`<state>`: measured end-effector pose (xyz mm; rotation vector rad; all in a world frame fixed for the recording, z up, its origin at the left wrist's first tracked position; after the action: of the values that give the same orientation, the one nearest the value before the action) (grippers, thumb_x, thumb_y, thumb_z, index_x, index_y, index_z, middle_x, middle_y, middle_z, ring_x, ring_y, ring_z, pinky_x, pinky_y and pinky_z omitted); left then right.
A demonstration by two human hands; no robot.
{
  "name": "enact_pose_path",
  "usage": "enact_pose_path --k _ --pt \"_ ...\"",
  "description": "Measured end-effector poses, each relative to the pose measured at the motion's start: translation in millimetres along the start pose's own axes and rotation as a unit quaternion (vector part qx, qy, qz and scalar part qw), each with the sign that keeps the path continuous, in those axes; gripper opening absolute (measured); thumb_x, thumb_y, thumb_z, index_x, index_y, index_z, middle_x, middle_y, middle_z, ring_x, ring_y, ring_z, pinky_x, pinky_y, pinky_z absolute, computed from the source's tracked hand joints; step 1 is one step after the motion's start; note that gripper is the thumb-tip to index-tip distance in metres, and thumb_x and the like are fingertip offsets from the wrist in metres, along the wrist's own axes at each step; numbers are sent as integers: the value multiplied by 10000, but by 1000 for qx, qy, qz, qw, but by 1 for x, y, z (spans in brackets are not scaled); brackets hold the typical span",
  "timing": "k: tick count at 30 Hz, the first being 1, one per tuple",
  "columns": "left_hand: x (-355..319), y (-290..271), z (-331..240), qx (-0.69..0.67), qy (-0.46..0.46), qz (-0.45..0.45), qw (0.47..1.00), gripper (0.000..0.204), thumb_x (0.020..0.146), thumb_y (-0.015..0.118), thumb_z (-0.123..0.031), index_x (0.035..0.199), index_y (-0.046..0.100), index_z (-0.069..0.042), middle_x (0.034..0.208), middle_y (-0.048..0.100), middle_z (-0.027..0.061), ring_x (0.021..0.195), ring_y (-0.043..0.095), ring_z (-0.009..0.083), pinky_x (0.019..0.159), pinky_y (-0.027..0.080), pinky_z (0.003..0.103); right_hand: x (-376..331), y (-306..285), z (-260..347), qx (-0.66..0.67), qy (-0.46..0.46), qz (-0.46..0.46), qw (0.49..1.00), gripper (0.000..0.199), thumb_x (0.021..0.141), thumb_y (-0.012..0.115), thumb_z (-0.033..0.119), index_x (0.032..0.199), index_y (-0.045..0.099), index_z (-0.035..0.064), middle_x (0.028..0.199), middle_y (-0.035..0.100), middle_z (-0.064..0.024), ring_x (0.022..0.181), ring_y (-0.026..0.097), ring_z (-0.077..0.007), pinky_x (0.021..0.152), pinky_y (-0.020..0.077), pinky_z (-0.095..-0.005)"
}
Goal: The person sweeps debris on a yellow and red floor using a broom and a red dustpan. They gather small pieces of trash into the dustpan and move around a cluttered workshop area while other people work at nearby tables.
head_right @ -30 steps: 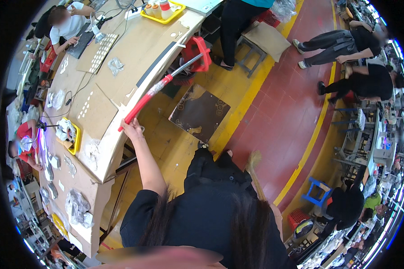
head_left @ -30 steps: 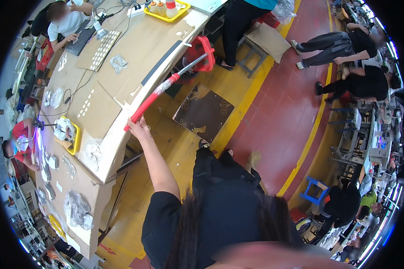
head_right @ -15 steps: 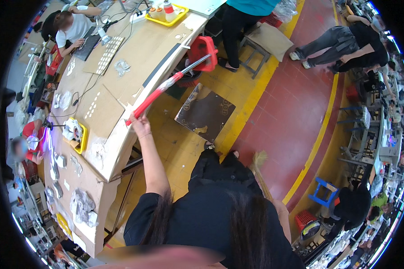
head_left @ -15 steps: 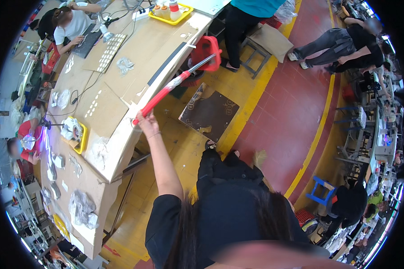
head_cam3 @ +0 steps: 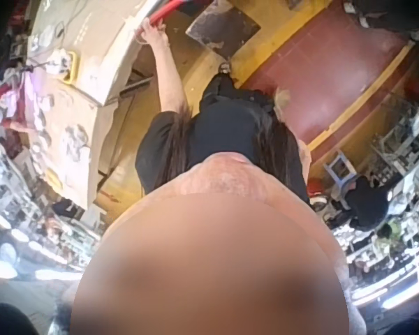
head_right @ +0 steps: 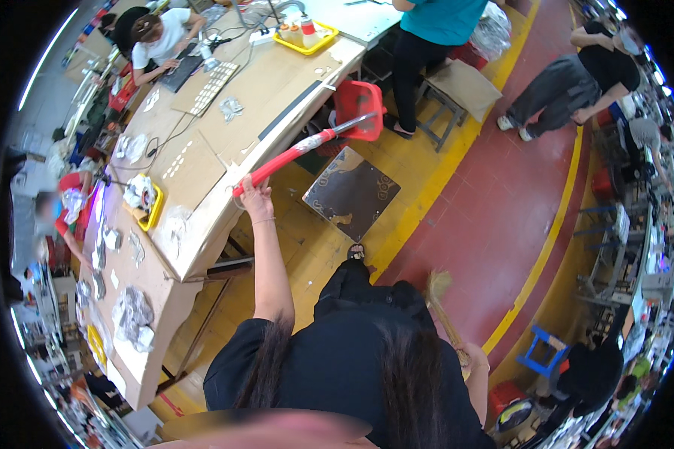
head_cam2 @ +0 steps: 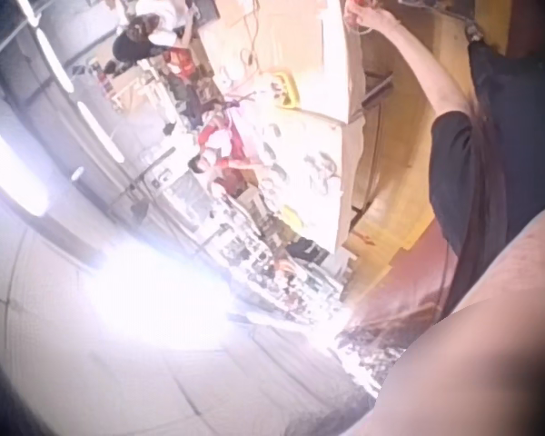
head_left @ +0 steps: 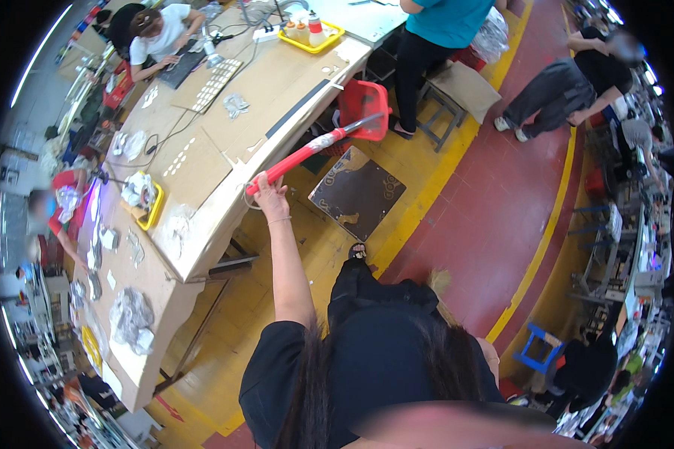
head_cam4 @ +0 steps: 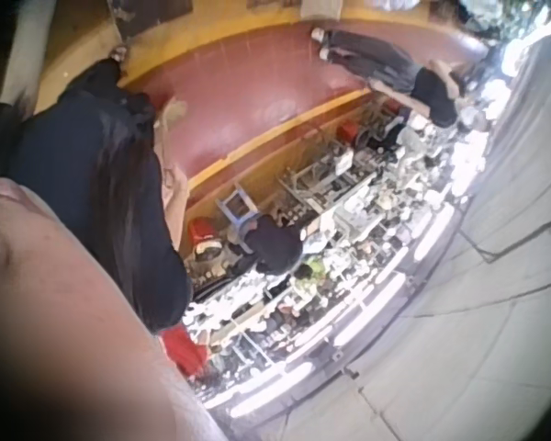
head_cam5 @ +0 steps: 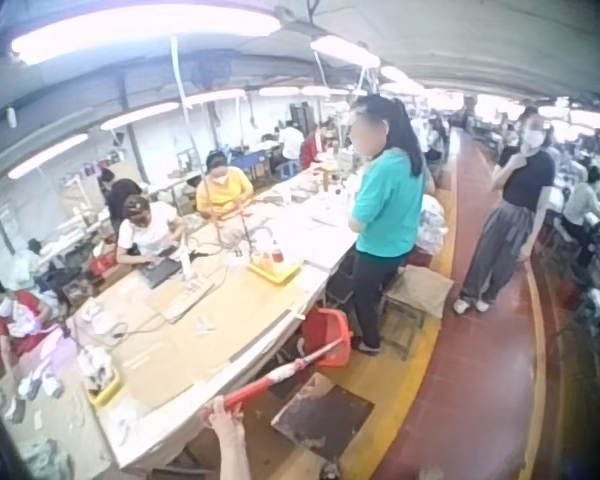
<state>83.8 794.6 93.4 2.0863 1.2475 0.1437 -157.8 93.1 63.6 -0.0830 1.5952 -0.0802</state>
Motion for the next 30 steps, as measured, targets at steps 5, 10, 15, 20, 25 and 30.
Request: enact_pose_path --k 5,10,15,20,25,30 --pt "-68 52 -6 77 49 56 994 251 814 637 -257 977 532 -97 844 602 39 680 642 171 406 516 228 -8 -60 2 -35 5 25 999 94 785 583 125 760 525 56 598 534 -37 456 504 -154 420 427 -275" --pt "-168 117 -1 135 72 182 971 234 821 630 -220 986 535 -83 888 588 42 745 613 129 505 550 250 15 -124 -21 -125 -33 37 991 125 777 590 158 752 540 47 586 537 -51 459 518 -169 422 447 -282" --pt "-277 168 1 255 103 222 935 174 812 635 -168 917 548 -60 850 593 23 730 586 104 549 538 255 19 -168 -26 -139 -1 71 988 121 759 585 155 740 535 47 560 523 -40 443 517 -165 400 454 -280" --pt "-386 161 -33 322 98 302 892 181 799 651 -166 890 532 -64 762 579 -6 702 519 47 613 451 213 30 -176 9 -182 -6 61 981 114 753 584 147 723 526 53 557 520 -36 443 516 -159 405 464 -268" --pt "-471 88 -114 316 117 304 891 203 794 656 -152 912 520 -57 724 548 -10 654 491 55 601 432 217 41 -156 33 -226 -14 47 973 111 747 583 139 706 517 60 553 517 -32 442 515 -153 411 475 -257" --pt "-546 -53 -216 255 61 206 943 203 785 658 -122 927 528 -59 736 564 -9 678 524 55 620 448 214 51 -97 26 -260 -30 51 964 111 741 582 131 689 508 66 549 513 -29 442 514 -147 416 485 -245"
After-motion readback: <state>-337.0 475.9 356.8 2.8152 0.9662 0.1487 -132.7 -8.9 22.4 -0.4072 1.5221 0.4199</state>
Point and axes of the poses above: each hand's wrist, its own x-axis towards the middle knuckle, its own y-axis out of the palm, z = x × y, the point moved 6 cm from there along x, towards the middle knuckle
